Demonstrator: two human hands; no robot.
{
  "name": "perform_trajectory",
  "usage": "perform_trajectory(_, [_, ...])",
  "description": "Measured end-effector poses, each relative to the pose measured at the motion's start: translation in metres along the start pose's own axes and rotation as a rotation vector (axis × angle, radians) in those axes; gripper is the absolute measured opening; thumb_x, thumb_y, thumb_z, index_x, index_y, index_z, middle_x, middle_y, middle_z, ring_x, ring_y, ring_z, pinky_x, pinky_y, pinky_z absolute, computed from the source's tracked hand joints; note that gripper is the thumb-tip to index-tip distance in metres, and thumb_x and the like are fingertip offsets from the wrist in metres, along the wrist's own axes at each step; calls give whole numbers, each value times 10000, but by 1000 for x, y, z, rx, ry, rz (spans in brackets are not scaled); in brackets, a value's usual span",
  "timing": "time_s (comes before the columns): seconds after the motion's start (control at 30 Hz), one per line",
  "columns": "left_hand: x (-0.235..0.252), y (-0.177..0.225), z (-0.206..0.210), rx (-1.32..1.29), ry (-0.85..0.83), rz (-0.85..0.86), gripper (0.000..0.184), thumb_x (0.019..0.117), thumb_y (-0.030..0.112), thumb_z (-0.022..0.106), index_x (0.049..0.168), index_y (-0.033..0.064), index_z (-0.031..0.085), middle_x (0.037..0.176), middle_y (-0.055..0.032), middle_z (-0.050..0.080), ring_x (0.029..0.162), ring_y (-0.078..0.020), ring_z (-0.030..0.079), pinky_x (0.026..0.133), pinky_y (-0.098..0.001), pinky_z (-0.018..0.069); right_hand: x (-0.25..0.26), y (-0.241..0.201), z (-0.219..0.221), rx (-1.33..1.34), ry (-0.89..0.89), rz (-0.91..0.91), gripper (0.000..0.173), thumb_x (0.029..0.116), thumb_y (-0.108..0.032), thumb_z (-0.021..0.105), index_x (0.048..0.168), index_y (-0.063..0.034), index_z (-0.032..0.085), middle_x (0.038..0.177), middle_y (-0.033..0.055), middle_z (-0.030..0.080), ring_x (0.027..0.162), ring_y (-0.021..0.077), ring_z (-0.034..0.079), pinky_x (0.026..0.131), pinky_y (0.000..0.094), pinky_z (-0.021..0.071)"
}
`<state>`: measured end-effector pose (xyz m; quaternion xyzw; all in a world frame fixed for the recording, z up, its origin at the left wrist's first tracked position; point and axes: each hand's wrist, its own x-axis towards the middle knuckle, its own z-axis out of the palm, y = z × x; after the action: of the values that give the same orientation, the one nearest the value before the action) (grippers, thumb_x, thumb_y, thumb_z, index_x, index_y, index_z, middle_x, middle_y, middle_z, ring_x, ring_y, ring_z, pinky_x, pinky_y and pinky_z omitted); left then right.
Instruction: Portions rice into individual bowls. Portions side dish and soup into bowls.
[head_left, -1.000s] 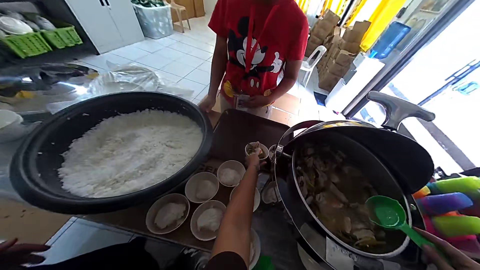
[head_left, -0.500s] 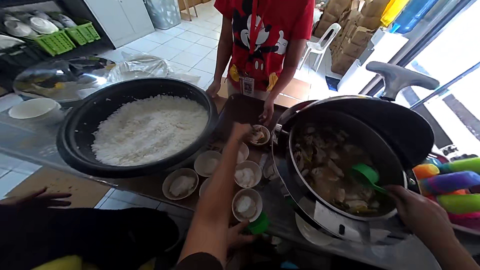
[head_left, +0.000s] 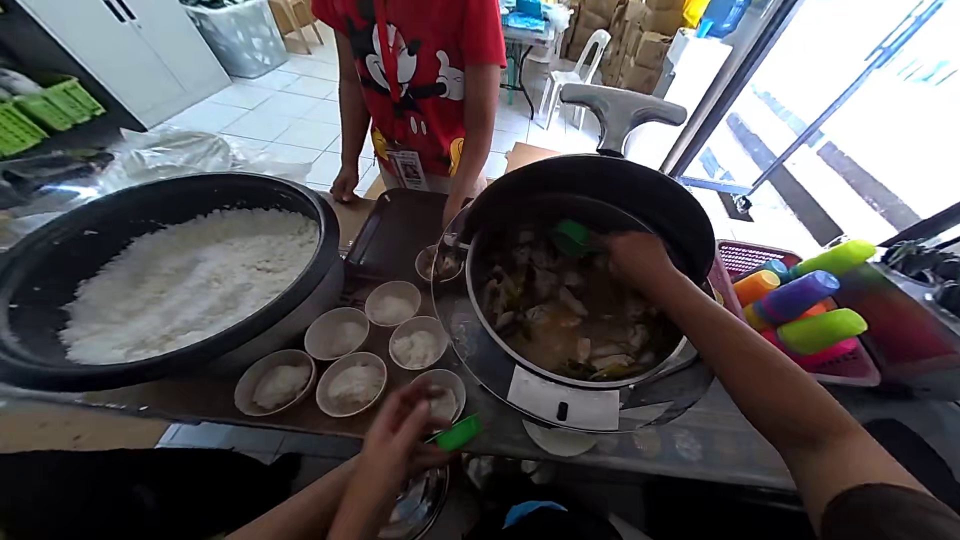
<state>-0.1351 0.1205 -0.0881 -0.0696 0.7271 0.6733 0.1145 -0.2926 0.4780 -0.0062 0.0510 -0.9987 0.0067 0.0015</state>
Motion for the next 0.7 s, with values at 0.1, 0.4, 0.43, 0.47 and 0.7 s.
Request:
perform_trajectory(0.1, [-35,-35,13,-6,-163,-160,424,1020,171,430,1399,-14,471,1186,-107,676,881,-160,711,697,-325,602,-26,6,-11,12,-28,-70,396,989,-30,552,1321,-179,706,1188,200,723,1076,459,682,859,688,507])
perform_trajectory(0.4, [-51,-107,30,0,-91,-501,374,1087,133,392,1427,-20,430,1247,-195,624,911,-205,699,748,-354,582,-88,61,6,-200,-27,-548,322,880,111,656,1097,-93,780,1010,171,730,983,405,689,814,557,546])
perform_trajectory(0.43, [-48,-114,28,-16,-60,-513,382,1089,139,397,1435,-19,423,1269,-211,611,943,-229,694,766,-377,577,-93,69,-3,-192,-40,-506,335,878,115,650,1093,-104,783,1002,161,731,976,398,688,809,560,542])
perform_trajectory(0.47, [-44,-119,26,-43,-11,-519,392,1090,145,401,1445,-20,412,1292,-227,588,978,-253,682,788,-399,569,-94,77,-11,-156,-40,-462,346,882,116,645,1095,-116,788,998,156,735,970,395,692,804,573,545])
perform_trajectory(0.7, [12,-145,9,-291,438,-523,503,1103,207,393,1533,-16,257,1480,-298,383,1200,-372,560,946,-472,512,-40,72,4,14,-86,-11,352,1016,-81,569,1314,-201,714,1133,217,734,1044,486,682,850,710,495])
